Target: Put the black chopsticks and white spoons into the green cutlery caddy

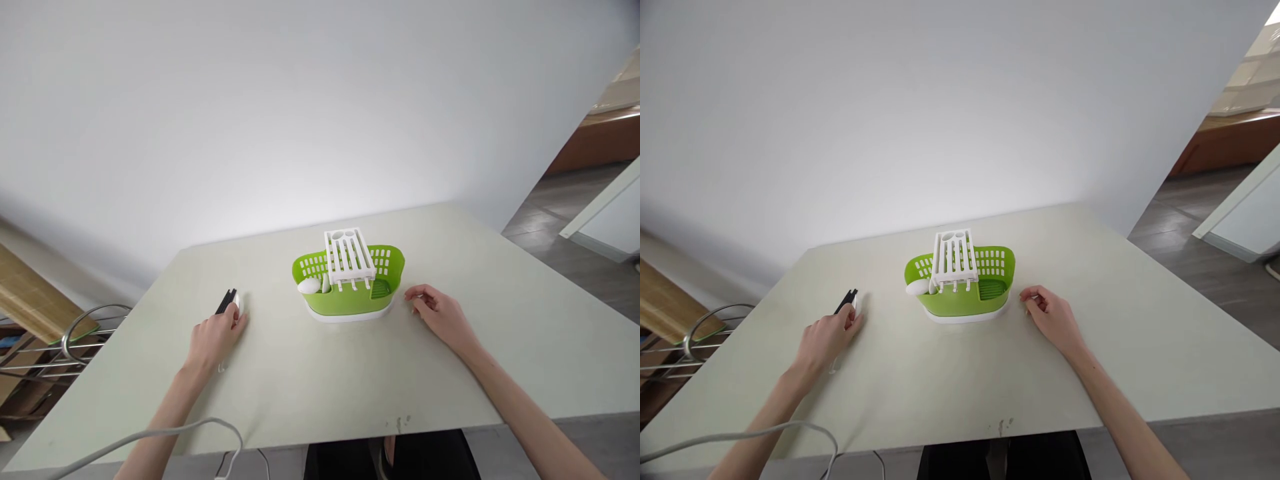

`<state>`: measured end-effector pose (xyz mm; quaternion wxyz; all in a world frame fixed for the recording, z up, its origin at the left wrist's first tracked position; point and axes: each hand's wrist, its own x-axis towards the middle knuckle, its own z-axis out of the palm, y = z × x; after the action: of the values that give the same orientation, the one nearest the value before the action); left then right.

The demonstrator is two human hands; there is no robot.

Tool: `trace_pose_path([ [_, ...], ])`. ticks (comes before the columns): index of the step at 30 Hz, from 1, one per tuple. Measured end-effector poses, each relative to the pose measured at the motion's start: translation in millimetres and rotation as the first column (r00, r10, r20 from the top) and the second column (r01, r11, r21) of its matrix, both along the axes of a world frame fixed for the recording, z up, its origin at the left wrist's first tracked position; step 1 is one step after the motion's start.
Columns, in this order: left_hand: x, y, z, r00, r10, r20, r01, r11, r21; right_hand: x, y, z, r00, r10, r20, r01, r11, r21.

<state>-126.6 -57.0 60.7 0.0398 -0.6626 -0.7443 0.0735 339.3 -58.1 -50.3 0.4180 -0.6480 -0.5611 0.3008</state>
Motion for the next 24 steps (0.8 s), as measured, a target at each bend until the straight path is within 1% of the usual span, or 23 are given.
trace_pose_path([
  [4, 0.2, 6.0, 0.1, 1.000, -0.010, -0.025, 0.009, 0.999, -0.038, 0.4, -0.2, -0.3, 1.000, 0.008, -0.007, -0.008, 1.000, -0.009],
  [9, 1.4, 8.8, 3.6, 0.996, -0.055, -0.068, 0.051, 0.996, -0.068, -0.3, -0.8, 1.7, 1.000, 0.003, 0.008, -0.003, 1.000, -0.011],
  [12, -1.3, 10.4, 2.5, 0.994, -0.072, -0.083, 0.066, 0.996, -0.067, -0.8, -0.9, 2.2, 1.000, 0.004, 0.008, -0.004, 1.000, -0.007],
  [18, -11.4, 11.9, 0.0, 0.998, -0.034, -0.048, 0.033, 0.999, -0.017, -0.1, -1.6, 0.5, 1.000, 0.007, 0.009, -0.007, 1.000, -0.004],
  [20, -12.4, 10.2, 0.8, 1.000, -0.018, -0.024, 0.018, 1.000, 0.017, -0.1, -1.8, 0.0, 1.000, 0.005, 0.018, -0.005, 1.000, -0.009],
  [21, -12.0, 9.1, 1.0, 1.000, -0.013, -0.011, 0.014, 0.998, 0.055, -0.1, -1.7, -0.1, 1.000, 0.004, 0.021, -0.004, 1.000, -0.008],
  [23, -9.6, 6.8, 0.1, 0.999, -0.031, 0.022, 0.026, 0.985, 0.170, -0.4, -1.5, -0.1, 1.000, 0.004, 0.021, -0.004, 1.000, 0.003],
  [24, -7.5, 5.8, -1.1, 0.997, -0.060, 0.045, 0.048, 0.971, 0.235, -0.6, -1.3, 0.1, 1.000, 0.003, 0.020, -0.003, 1.000, 0.008],
])
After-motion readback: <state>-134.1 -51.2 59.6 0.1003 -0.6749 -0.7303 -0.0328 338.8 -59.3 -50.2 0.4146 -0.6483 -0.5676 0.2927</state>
